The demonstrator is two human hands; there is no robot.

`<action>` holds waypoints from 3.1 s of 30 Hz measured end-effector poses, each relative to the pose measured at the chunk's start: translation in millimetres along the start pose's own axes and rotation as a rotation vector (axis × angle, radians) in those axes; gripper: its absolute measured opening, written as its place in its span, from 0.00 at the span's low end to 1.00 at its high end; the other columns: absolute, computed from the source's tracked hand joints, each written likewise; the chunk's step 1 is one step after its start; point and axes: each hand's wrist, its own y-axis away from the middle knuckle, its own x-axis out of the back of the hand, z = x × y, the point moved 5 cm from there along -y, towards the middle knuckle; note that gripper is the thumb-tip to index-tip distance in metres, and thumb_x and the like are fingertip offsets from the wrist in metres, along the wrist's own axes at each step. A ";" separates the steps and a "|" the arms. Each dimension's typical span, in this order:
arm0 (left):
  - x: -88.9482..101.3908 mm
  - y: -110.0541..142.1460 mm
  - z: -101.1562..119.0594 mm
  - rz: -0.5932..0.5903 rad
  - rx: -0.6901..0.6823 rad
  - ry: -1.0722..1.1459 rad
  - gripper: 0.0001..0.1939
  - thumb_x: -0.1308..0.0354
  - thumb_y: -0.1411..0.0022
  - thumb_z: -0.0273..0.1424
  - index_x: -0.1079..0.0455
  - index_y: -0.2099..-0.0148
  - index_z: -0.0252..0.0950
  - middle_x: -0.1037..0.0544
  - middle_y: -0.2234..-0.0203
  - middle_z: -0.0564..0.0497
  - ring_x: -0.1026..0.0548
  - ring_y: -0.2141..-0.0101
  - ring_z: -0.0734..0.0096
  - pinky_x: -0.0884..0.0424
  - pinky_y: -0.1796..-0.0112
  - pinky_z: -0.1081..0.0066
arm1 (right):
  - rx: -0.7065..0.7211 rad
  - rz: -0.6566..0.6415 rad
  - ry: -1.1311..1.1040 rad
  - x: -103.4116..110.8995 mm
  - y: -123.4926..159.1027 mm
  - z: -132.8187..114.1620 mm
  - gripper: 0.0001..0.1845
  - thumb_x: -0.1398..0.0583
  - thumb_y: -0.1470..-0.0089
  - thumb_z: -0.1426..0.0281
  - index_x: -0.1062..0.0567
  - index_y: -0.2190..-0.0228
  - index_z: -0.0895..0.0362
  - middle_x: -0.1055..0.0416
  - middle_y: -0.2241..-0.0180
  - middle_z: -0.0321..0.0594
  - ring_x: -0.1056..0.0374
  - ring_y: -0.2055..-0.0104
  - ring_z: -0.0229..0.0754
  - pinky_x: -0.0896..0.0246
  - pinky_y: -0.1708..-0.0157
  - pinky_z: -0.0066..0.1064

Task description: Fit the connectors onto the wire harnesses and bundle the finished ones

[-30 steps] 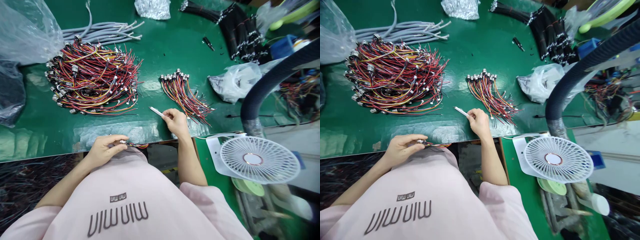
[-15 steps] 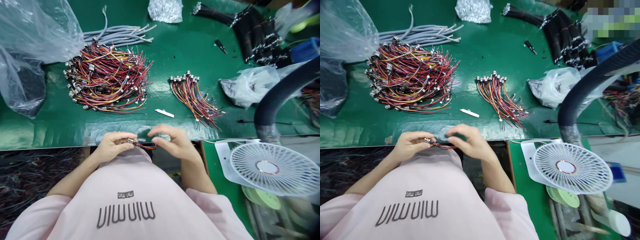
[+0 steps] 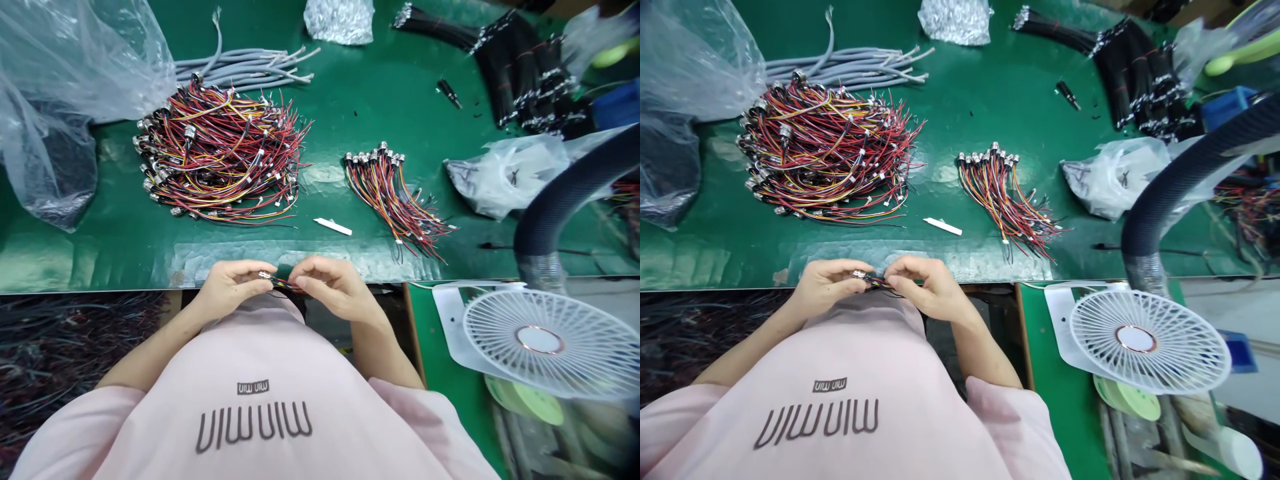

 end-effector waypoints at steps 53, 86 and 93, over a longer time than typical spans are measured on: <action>-2.3 -0.3 21.3 -0.019 -0.465 -0.266 0.10 0.37 0.41 0.31 0.21 0.56 0.37 0.17 0.69 0.47 0.22 0.72 0.73 0.29 0.68 0.76 | 0.160 0.172 0.398 -3.7 2.6 -10.7 0.07 0.42 0.46 0.77 0.28 0.72 0.55 0.28 0.73 0.37 0.32 0.69 0.37 0.37 0.66 0.30; -8.9 -2.2 15.8 -0.042 -0.463 -0.235 0.13 0.36 0.41 0.38 0.19 0.58 0.36 0.20 0.78 0.50 0.27 0.78 0.75 0.32 0.74 0.77 | 0.215 0.160 0.272 -14.1 0.4 -8.7 0.07 0.43 0.47 0.79 0.27 0.71 0.57 0.28 0.74 0.35 0.32 0.71 0.33 0.37 0.69 0.25; -4.5 -3.8 7.0 0.042 -0.299 -0.157 0.11 0.33 0.45 0.33 0.19 0.60 0.35 0.17 0.71 0.47 0.23 0.76 0.73 0.30 0.75 0.78 | 0.306 0.235 0.524 -6.1 7.4 -19.0 0.01 0.40 0.47 0.73 0.28 0.70 0.56 0.30 0.72 0.39 0.34 0.68 0.40 0.40 0.67 0.34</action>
